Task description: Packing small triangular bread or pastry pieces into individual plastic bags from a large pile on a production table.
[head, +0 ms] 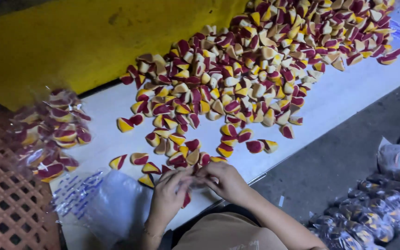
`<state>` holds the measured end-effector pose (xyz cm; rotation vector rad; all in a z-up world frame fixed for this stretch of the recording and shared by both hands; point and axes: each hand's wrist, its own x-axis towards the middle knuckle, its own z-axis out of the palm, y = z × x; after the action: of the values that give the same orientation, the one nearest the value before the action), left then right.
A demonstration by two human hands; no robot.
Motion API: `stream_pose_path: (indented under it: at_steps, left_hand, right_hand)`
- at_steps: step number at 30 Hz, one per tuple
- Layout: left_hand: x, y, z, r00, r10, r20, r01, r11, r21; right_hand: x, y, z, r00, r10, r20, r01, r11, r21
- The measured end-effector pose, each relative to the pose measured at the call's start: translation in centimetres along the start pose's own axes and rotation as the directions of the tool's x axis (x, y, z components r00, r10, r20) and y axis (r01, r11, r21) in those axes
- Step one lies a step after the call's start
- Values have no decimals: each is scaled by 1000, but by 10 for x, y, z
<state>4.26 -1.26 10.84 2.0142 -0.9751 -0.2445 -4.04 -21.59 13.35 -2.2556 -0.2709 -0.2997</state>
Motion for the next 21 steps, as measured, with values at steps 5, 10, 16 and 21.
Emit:
stream_pose_path:
  at_steps: [5, 10, 16, 21]
  left_hand:
    - [2, -6, 64, 952, -284, 111, 279, 664, -694]
    - [5, -43, 58, 983, -151, 100, 181, 835, -519]
    - [-5, -14, 59, 891, -411, -192, 418, 908, -3]
    - [-22, -4, 65, 880, -434, -195, 396, 895, -205]
  right_hand:
    - [-40, 52, 7, 839, 89, 537, -544, 183, 819]
    - [-14, 103, -48, 896, 106, 430, -329, 809, 486]
    - [61, 169, -35, 934, 37, 354, 88, 940, -330]
    - [69, 264, -23, 986, -149, 77, 162, 725, -670]
